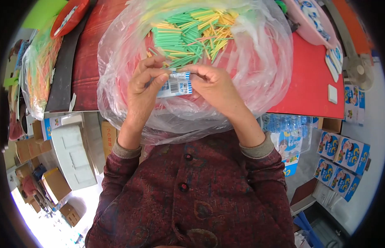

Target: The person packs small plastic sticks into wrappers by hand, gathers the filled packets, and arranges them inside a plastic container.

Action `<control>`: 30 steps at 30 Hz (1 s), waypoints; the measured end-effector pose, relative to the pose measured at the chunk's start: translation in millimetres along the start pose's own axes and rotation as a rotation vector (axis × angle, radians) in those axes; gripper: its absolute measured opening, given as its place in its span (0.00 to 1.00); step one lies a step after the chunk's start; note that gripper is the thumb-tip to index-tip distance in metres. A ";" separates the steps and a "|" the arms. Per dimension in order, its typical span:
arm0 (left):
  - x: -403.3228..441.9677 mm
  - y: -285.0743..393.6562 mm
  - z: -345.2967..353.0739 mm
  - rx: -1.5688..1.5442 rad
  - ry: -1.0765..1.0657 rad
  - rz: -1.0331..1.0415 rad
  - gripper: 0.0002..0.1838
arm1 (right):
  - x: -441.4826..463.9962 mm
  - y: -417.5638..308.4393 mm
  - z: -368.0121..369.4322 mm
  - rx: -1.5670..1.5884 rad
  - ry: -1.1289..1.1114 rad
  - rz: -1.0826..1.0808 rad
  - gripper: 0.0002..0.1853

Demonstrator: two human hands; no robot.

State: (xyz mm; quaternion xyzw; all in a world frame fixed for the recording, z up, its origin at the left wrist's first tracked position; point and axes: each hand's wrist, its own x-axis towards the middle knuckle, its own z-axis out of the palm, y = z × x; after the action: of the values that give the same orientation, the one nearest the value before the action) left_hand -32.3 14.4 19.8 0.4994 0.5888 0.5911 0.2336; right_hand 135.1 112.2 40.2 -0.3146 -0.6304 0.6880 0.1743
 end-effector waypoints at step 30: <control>-1.9 -4.4 -18.2 0.180 -0.035 0.025 0.05 | 102.9 -15.5 19.8 -1.358 0.166 -0.752 0.10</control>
State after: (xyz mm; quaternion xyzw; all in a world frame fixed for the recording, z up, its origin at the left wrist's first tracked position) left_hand -48.7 5.2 18.6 0.5358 0.6291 0.5299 0.1906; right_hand 43.5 164.9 33.5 -0.1679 -0.9626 0.0204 0.2118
